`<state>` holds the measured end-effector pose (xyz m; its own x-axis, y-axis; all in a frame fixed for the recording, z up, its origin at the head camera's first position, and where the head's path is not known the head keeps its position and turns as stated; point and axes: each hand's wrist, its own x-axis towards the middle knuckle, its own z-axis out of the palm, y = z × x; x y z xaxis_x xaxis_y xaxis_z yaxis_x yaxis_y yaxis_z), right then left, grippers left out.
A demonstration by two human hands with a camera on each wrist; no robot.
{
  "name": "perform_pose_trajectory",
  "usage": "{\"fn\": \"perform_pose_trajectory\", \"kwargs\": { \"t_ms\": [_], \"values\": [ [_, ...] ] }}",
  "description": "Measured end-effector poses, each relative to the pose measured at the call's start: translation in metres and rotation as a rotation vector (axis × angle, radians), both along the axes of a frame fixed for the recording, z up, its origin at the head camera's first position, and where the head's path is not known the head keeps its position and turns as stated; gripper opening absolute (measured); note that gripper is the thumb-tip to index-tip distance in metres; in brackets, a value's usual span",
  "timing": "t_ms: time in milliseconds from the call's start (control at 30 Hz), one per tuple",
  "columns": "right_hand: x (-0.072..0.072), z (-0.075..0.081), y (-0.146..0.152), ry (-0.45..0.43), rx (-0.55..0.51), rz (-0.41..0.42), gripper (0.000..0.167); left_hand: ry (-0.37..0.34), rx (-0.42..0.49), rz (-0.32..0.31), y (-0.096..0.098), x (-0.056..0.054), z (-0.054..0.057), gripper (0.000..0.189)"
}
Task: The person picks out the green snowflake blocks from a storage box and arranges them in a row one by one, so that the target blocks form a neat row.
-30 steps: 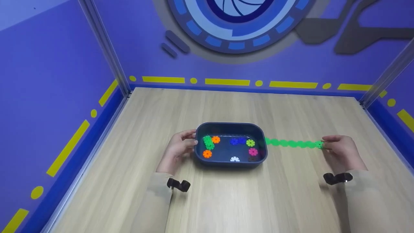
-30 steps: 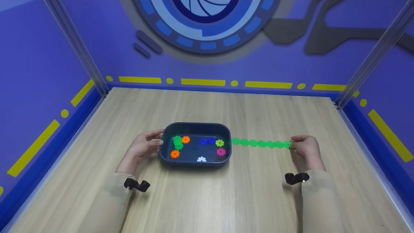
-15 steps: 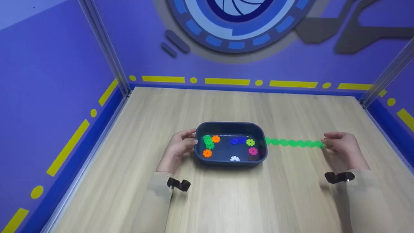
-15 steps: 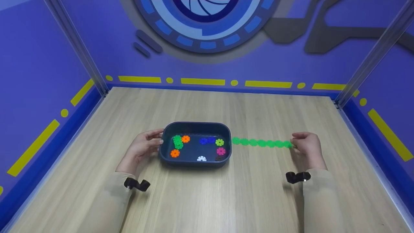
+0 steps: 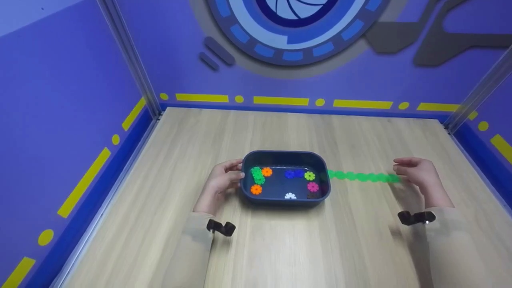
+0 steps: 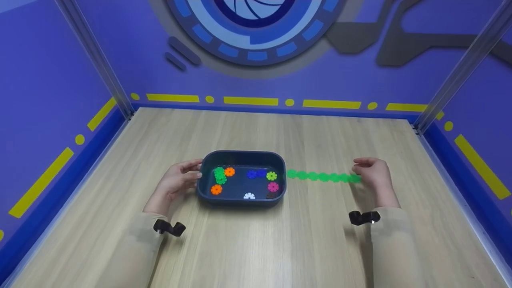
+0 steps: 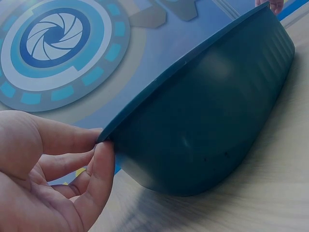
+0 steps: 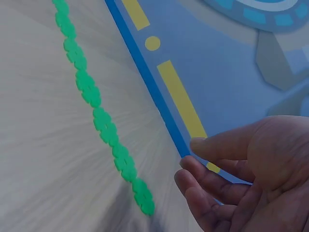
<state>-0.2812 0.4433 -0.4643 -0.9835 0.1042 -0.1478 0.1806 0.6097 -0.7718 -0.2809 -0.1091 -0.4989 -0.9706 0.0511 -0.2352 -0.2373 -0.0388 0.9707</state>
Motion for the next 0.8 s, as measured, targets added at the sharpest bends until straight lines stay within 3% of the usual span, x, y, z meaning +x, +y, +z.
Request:
{"fn": "perform_pose_trajectory", "kwargs": {
  "t_ms": [800],
  "values": [
    [-0.007,0.026,-0.07,0.032,-0.079,0.172,0.053,0.009,-0.007,0.0,0.0,-0.001,0.0,0.055]
  ]
}}
